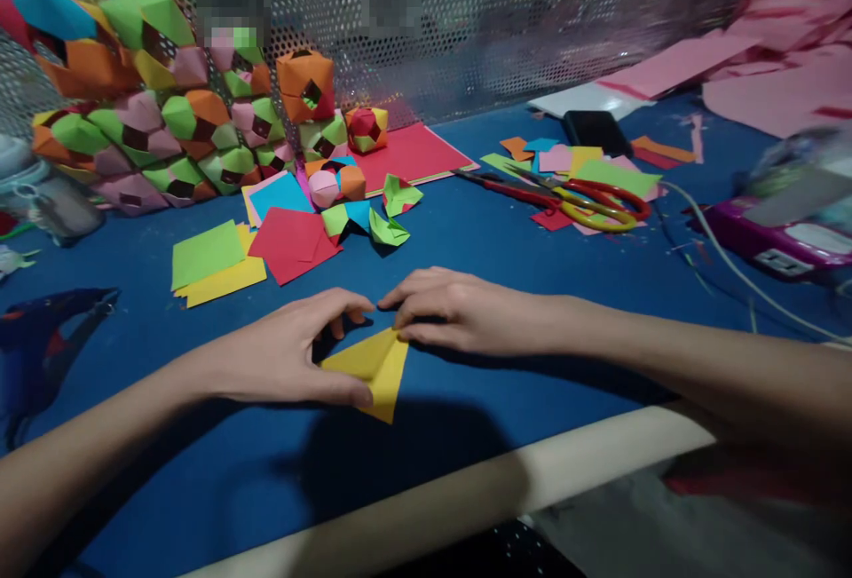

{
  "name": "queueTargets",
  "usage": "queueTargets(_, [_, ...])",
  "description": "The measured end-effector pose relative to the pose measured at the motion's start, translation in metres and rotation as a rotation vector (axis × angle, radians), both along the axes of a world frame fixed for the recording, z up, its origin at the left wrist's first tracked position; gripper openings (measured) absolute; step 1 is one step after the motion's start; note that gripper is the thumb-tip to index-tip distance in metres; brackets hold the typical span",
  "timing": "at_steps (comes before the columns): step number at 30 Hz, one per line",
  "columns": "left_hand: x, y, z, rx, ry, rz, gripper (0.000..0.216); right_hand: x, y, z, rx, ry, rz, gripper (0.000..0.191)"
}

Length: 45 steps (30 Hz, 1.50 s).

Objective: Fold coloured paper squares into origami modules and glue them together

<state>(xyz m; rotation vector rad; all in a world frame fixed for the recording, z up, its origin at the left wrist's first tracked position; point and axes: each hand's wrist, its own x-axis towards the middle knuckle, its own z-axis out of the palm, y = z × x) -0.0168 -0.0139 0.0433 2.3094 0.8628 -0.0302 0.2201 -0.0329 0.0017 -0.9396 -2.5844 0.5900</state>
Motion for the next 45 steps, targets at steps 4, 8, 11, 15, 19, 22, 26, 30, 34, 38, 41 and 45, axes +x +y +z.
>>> queueTargets(4, [0.007, 0.007, -0.007, 0.068, -0.075, 0.151, 0.028, -0.008, 0.013, 0.004, 0.043, 0.247, -0.156, 0.015])
queueTargets(8, [0.015, 0.008, -0.025, 0.161, -0.386, 0.488, 0.019, -0.021, 0.014, 0.005, -0.198, 0.548, -0.488, 0.043])
queueTargets(11, [0.021, 0.002, -0.036, 0.061, -0.609, 0.638, 0.023, -0.034, 0.011, -0.004, -0.512, 0.738, -0.570, 0.058])
queueTargets(15, [0.024, -0.008, -0.043, -0.248, -0.820, 0.736, 0.029, -0.040, 0.009, -0.015, -0.650, 0.808, -0.489, 0.054])
queueTargets(19, [0.019, -0.005, -0.045, -0.336, -0.905, 0.753, 0.020, -0.030, 0.013, -0.014, -0.632, 0.725, -0.401, 0.058])
queueTargets(22, [0.013, 0.001, -0.046, -0.202, -0.746, 0.790, 0.016, -0.021, 0.015, -0.012, -0.546, 0.645, -0.398, 0.056])
queueTargets(26, [0.006, 0.006, -0.049, 0.005, -0.559, 0.683, 0.011, -0.019, 0.013, -0.014, -0.354, 0.502, -0.476, 0.055])
queueTargets(30, [-0.001, 0.009, -0.050, 0.163, -0.403, 0.552, 0.008, -0.017, 0.008, -0.019, -0.144, 0.355, -0.460, 0.049])
queueTargets(34, [-0.006, 0.014, -0.049, 0.232, -0.299, 0.449, 0.006, -0.012, 0.004, -0.027, 0.042, 0.279, -0.296, 0.031])
queueTargets(38, [-0.008, 0.018, -0.049, 0.329, -0.274, 0.358, 0.009, -0.011, 0.002, -0.032, 0.244, 0.217, -0.132, 0.022])
queueTargets(41, [-0.009, 0.019, -0.051, 0.350, -0.264, 0.322, 0.010, -0.015, 0.001, -0.033, 0.310, 0.192, -0.107, 0.020])
queueTargets(45, [-0.010, 0.022, -0.050, 0.307, -0.263, 0.328, 0.010, -0.020, -0.001, -0.032, 0.410, 0.146, -0.088, 0.016])
